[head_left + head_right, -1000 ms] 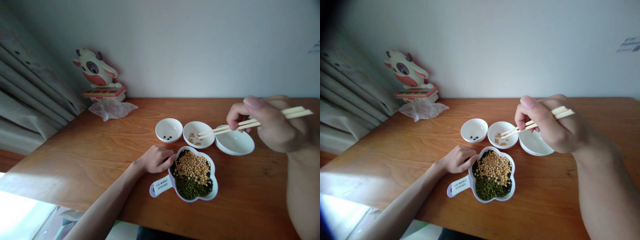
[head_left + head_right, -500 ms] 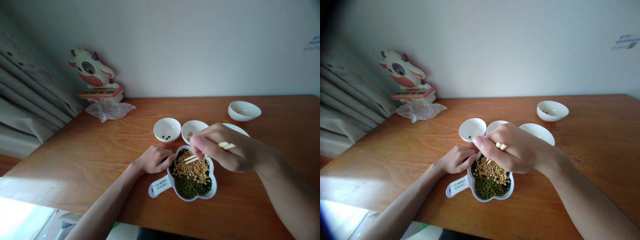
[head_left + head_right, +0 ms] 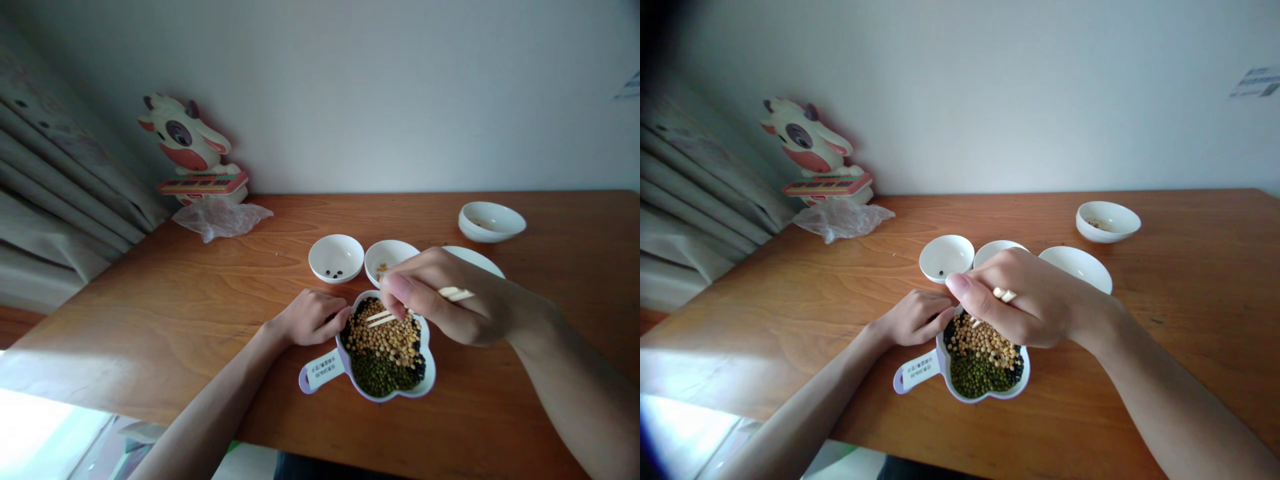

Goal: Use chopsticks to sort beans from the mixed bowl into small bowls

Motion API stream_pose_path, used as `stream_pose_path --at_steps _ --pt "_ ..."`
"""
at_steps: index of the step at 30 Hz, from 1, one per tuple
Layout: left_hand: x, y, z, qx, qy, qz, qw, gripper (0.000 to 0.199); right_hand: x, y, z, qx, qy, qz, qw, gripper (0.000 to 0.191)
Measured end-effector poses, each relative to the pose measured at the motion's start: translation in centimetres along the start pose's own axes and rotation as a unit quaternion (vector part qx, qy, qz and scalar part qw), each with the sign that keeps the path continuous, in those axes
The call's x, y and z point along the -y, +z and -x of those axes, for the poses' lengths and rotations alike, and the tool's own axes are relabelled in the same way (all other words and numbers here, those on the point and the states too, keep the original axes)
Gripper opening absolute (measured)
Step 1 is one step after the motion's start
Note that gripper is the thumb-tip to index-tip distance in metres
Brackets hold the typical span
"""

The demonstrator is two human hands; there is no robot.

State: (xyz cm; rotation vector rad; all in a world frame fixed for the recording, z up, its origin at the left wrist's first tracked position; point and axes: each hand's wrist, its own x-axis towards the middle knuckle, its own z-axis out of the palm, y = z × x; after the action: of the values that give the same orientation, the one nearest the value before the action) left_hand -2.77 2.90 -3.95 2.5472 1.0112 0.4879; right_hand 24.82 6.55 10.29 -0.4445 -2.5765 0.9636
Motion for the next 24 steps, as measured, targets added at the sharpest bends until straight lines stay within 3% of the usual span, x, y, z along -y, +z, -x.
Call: stream_pose_path --at_steps 24 --pt "-0.03 0.08 -0.02 -0.002 -0.005 0.007 1.000 0.046 -0.58 -0.65 0.42 0.003 0.029 0.003 1.000 0.065"
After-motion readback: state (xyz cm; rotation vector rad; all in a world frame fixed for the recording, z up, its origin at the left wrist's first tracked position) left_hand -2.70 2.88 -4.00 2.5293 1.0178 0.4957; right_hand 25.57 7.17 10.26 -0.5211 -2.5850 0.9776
